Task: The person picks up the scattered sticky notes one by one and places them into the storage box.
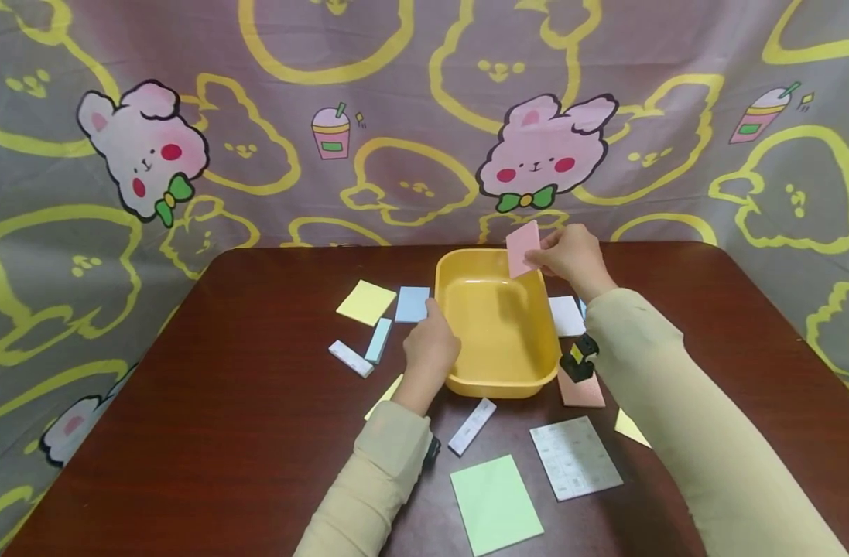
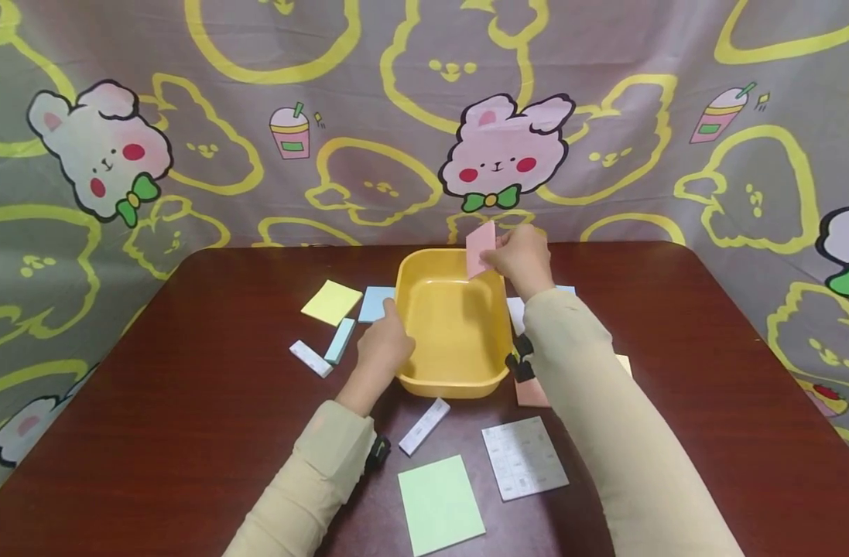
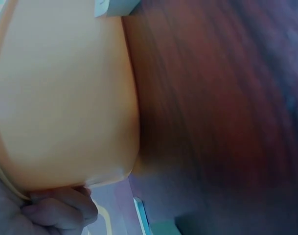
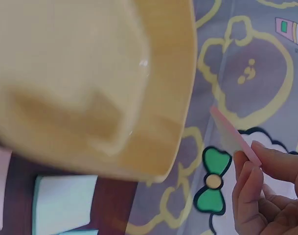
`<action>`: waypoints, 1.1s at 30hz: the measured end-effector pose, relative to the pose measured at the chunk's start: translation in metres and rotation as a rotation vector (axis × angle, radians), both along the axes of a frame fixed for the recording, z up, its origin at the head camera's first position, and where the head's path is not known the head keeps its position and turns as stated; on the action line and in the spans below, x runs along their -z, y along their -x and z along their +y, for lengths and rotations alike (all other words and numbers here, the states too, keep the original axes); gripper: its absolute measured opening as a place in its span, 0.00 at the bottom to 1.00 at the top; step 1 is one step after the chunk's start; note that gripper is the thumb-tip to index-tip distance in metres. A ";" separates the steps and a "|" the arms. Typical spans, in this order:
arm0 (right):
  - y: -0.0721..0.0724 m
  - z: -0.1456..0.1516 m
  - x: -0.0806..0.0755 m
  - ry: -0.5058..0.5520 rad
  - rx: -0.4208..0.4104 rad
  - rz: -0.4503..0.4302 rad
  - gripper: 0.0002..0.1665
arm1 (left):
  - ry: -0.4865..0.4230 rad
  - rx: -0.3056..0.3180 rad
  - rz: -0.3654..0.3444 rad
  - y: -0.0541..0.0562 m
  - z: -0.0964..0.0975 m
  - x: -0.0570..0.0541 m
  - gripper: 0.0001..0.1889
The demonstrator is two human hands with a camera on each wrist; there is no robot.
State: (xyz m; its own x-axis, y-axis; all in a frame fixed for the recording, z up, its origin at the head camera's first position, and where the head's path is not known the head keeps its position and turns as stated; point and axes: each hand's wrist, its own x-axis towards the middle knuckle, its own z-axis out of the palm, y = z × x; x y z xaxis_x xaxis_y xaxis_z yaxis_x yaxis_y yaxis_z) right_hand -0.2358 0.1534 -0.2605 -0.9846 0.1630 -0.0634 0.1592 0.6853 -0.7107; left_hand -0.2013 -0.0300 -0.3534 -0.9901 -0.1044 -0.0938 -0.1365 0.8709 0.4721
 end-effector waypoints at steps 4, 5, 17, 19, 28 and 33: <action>0.003 -0.011 0.000 0.015 -0.009 -0.003 0.15 | 0.003 0.000 0.003 -0.002 -0.001 0.001 0.33; 0.004 -0.013 0.001 0.020 -0.012 -0.003 0.15 | 0.004 -0.002 0.004 -0.002 -0.001 0.001 0.33; 0.013 -0.043 0.027 0.047 -0.027 -0.103 0.19 | -0.018 -0.011 0.008 -0.007 -0.001 0.002 0.30; 0.014 -0.048 0.031 0.077 -0.029 -0.107 0.15 | -0.021 -0.007 0.013 -0.007 0.001 0.002 0.30; 0.024 -0.058 0.054 0.210 -0.013 -0.210 0.09 | -0.002 -0.002 0.027 -0.007 0.003 0.007 0.28; 0.026 -0.061 0.054 0.217 0.021 -0.245 0.14 | 0.008 -0.011 0.028 -0.006 0.001 0.008 0.27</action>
State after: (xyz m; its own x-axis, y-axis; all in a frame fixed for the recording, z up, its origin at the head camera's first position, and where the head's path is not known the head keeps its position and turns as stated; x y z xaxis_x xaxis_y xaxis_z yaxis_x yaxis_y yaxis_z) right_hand -0.2613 0.0920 -0.3147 -0.9324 0.1396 -0.3334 0.3558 0.5166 -0.7788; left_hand -0.1949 -0.0290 -0.3616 -0.9911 -0.1160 -0.0646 -0.1328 0.8734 0.4686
